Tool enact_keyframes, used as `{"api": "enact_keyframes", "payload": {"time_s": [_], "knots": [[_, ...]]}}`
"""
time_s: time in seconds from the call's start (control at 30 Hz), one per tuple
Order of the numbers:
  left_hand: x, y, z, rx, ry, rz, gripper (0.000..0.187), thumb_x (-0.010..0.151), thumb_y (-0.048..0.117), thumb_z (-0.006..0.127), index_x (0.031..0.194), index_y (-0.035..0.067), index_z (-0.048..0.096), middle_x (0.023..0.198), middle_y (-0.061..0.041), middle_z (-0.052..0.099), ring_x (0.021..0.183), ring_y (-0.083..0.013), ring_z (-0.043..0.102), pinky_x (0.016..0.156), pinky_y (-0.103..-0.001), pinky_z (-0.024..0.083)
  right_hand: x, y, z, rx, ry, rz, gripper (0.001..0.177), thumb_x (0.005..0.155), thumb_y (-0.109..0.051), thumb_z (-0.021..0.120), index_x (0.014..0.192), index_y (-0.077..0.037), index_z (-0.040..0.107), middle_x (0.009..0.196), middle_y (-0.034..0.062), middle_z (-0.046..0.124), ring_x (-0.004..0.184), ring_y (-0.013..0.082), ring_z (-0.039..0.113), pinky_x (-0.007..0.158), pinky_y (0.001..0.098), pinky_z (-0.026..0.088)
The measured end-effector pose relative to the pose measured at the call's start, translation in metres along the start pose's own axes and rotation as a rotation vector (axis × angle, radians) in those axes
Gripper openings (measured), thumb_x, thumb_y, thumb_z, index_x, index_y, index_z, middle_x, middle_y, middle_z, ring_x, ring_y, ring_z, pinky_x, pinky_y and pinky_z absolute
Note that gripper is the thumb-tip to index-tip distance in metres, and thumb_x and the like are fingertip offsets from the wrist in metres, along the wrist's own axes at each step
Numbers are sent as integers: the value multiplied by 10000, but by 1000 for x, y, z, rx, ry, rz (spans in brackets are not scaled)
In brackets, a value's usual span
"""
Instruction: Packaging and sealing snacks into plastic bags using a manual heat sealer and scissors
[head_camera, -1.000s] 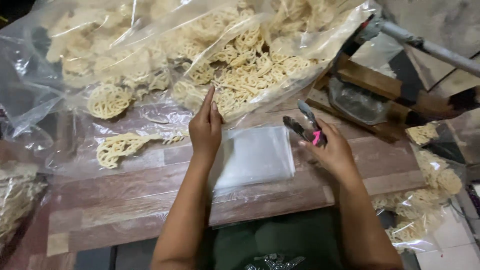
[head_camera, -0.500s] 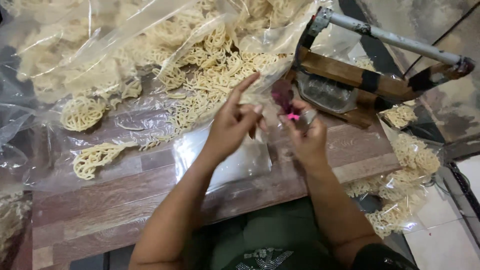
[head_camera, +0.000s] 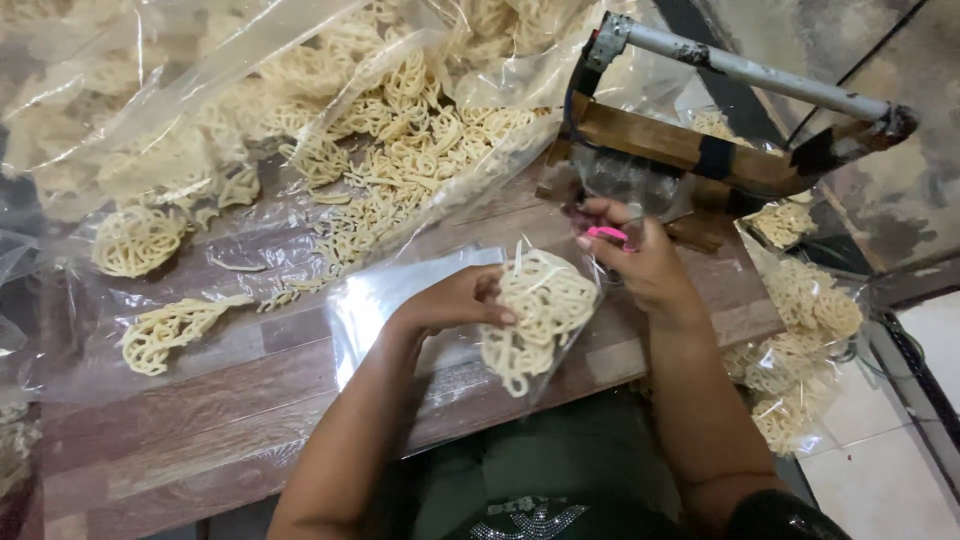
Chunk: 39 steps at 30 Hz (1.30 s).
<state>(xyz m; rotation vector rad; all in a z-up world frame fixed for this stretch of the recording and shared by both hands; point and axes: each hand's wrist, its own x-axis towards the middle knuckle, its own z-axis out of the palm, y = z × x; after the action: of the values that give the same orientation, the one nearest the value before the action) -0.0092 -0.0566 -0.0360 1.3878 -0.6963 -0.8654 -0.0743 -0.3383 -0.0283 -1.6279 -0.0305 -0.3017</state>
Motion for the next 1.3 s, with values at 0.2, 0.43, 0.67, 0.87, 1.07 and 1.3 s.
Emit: {"api": "enact_keyframes", "payload": {"time_s": [0.2,0.43,0.67,0.87,1.07,1.3], "knots": [[-50,-79,-73,-269,307,22,397,712,-15,857,1055,-43,661,831,-120,702,690,-217,694,576,-390,596,42,-2,39,224,-48,20,834,756,-706,726,1340,-123,605,1028,128,720,734,138,679,467,210,516],[-153,-61,-131,-403,641,282,886,666,357,898,1381,9,509,1119,-194,710,941,-297,728,745,-474,624,108,-46,128,-894,-306,-170,802,1011,-554,610,1489,64,427,1222,257,581,1002,497,665,752,593,544],[-160,-57,-118,-547,727,427,934,727,380,838,1477,28,409,1289,-247,645,1102,-414,677,865,-590,586,169,-4,216,-1303,-429,-280,784,918,-527,724,1395,60,514,1198,256,572,938,502,695,740,611,574],[-158,-73,-126,-497,702,335,864,703,365,864,1410,50,479,1219,-193,694,1048,-351,718,860,-546,600,176,-2,259,-1125,-547,-116,617,964,-477,677,1344,7,627,1217,245,650,1060,487,683,864,595,551],[-162,-90,-133,-335,623,123,707,693,190,851,1299,-8,545,1118,-215,716,992,-349,719,845,-518,592,126,-51,202,-1028,-554,-188,425,933,-312,718,1309,-116,695,1218,204,709,1108,460,669,931,567,515],[-135,-85,-119,-246,294,29,794,675,33,908,1389,39,560,1139,-168,746,978,-257,740,788,-401,635,101,-141,113,-768,-618,72,329,957,-265,680,1232,-104,763,933,178,748,870,348,660,862,470,505]]}}
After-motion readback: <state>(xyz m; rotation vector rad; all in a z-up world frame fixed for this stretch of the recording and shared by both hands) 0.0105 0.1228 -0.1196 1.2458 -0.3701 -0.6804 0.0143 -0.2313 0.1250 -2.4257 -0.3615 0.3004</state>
